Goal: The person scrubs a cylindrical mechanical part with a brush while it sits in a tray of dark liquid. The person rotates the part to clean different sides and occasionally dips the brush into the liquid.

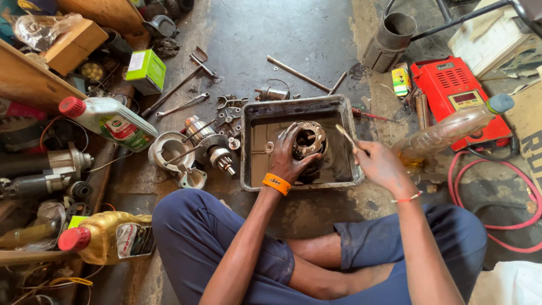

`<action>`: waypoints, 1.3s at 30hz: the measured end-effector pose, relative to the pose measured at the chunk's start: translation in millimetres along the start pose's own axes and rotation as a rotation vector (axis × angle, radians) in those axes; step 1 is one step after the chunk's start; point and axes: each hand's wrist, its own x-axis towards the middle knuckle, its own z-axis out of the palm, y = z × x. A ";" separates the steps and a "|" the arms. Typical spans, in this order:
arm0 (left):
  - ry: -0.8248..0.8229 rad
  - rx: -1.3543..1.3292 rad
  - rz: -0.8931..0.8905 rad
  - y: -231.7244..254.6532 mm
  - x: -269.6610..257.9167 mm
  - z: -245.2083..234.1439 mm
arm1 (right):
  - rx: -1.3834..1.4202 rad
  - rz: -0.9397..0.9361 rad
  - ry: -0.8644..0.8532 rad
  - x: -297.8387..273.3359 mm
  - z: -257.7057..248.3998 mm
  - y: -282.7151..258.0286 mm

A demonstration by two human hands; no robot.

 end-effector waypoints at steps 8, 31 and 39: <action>0.119 0.010 -0.415 15.6 -11.8 11.6 | -0.052 -0.254 -0.145 -11.2 -1.6 -12.4; -0.641 0.233 0.074 -17.7 55.8 -33.1 | -0.024 -0.336 -0.217 -6.6 3.7 -4.9; -0.387 0.032 -0.002 -13.8 23.6 -29.2 | -0.032 -0.244 -0.213 -4.8 2.0 -7.7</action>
